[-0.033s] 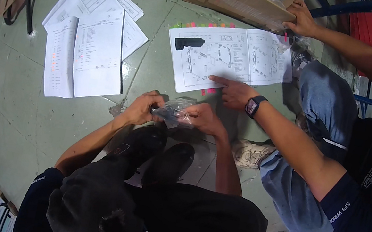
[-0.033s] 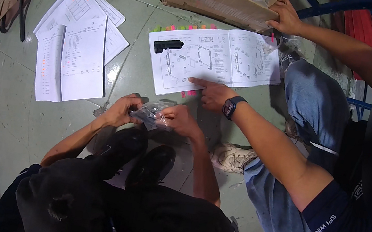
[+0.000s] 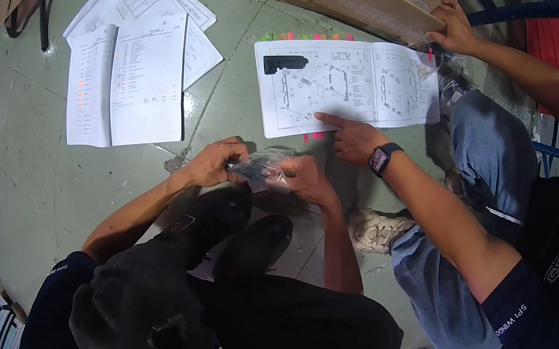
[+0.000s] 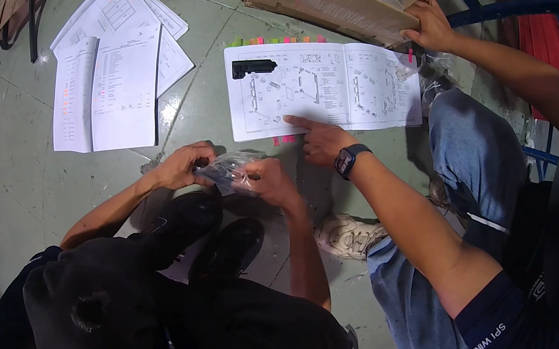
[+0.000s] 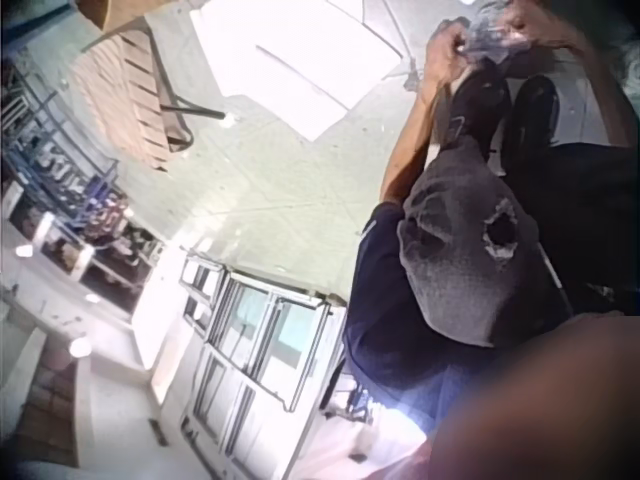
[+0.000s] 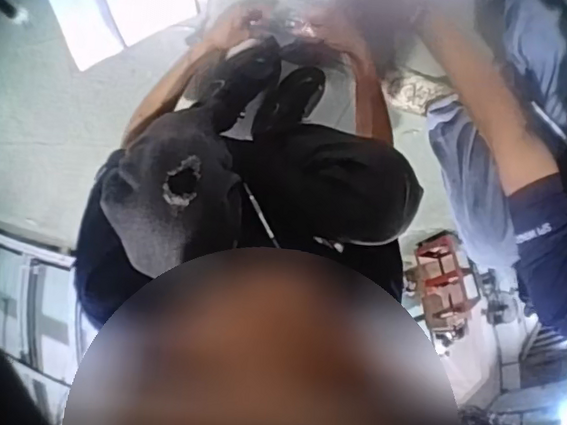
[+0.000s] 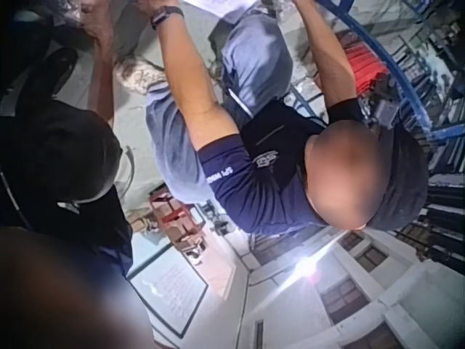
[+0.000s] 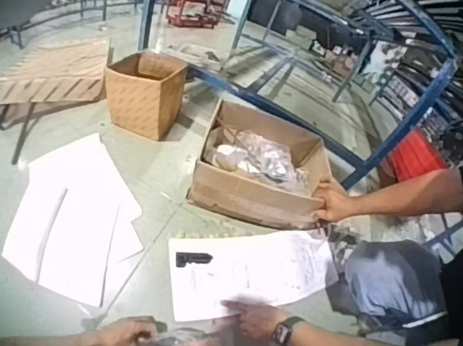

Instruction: The person inspects and selects small metal hardware components from plastic bags by hand, referencing a technical manual.

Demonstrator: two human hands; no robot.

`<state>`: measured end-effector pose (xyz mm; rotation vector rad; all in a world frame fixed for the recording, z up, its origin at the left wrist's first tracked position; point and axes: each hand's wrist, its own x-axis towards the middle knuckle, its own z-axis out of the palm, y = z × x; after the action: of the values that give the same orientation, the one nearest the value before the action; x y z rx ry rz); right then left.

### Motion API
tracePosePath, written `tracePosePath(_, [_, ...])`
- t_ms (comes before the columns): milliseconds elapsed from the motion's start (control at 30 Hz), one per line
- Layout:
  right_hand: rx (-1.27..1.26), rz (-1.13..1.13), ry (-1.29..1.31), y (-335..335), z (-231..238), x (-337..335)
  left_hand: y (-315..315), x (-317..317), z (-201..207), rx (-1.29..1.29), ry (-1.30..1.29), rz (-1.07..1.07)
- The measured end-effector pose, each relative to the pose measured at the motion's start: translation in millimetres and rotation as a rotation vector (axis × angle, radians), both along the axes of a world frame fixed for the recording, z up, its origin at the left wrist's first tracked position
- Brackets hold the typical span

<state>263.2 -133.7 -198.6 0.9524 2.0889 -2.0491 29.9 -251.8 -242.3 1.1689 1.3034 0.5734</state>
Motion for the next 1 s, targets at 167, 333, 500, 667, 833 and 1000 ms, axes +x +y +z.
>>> tracePosePath(167, [0.221, -0.21, -0.023, -28.5, 21.0, -12.2, 7.5, -9.9, 24.6, -0.014, -0.419, -0.048])
tracePosePath(333, [0.282, -0.118, -0.194, -36.5, 13.4, 9.9, -5.1, -3.1, 9.4, -0.287, -0.494, 0.163])
tracePosePath(500, [-0.041, -0.415, 0.054, -56.2, -10.5, 15.2, -7.1, 23.7, 10.9, -0.248, -0.696, 0.539])
tracePosePath(667, [-0.093, -0.377, -0.13, -57.1, -12.4, 16.0, 5.9, 22.2, 31.8, -0.148, -0.464, 0.448])
tracePosePath(833, [-0.801, -0.658, 0.387, -69.1, -22.0, 10.5, 22.3, 22.8, 141.7, 0.321, 0.034, 0.458])
tracePosePath(1000, [-0.685, -0.56, 0.679, -103.1, -100.0, 3.7, 29.0, 31.7, 173.3, 0.287, -0.071, 0.3])
